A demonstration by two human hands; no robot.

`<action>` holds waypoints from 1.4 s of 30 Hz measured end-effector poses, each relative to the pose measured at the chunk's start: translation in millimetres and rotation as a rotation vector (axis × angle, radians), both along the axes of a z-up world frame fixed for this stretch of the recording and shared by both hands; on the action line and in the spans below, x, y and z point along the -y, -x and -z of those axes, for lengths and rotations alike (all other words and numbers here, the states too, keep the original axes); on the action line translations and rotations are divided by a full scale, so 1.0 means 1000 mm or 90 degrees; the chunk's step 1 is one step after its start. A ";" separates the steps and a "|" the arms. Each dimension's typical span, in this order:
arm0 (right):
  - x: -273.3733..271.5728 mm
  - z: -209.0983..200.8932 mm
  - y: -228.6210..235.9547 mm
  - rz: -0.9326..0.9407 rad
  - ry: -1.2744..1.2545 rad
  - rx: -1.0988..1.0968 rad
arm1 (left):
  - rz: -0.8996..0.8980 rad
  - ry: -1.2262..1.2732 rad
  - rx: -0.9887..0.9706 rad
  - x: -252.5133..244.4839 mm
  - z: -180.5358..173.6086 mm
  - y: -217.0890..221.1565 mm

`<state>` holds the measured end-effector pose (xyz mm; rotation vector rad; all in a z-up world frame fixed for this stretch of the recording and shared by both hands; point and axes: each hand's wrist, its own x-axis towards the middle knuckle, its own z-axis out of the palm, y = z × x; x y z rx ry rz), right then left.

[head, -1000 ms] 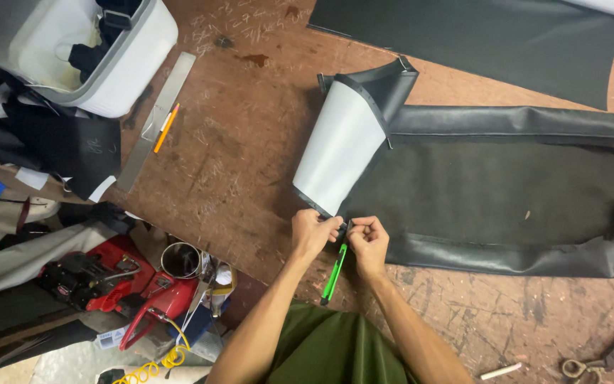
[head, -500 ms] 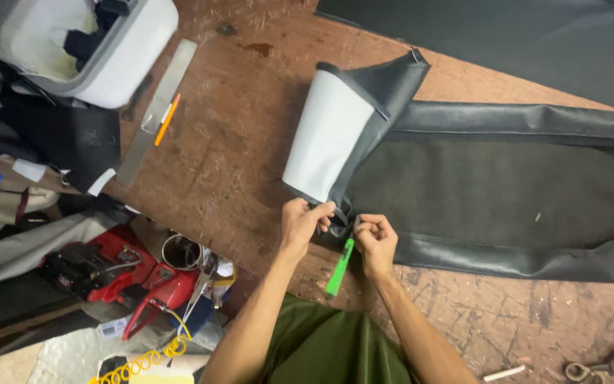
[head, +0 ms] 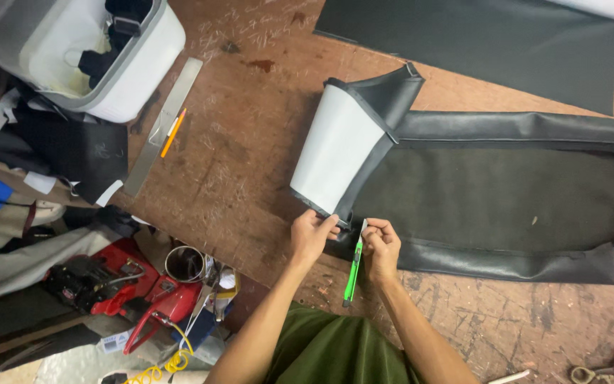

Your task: The person peels back a layer of fabric from a piece of upholstered furniture using a green utility knife.

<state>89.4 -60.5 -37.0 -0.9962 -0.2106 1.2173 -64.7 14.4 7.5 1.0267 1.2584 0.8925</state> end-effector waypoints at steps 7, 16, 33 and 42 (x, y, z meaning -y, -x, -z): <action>-0.001 -0.007 -0.003 -0.030 0.014 -0.005 | 0.001 0.017 -0.020 -0.003 -0.013 -0.004; 0.010 -0.006 -0.014 -0.029 -0.001 -0.011 | 0.048 -0.044 -0.127 0.002 -0.035 -0.008; 0.013 0.003 -0.021 -0.081 -0.021 -0.060 | 0.020 -0.029 -0.130 0.012 -0.033 -0.018; 0.013 -0.003 -0.025 -0.086 -0.003 -0.077 | -0.093 0.228 0.226 -0.009 -0.016 -0.004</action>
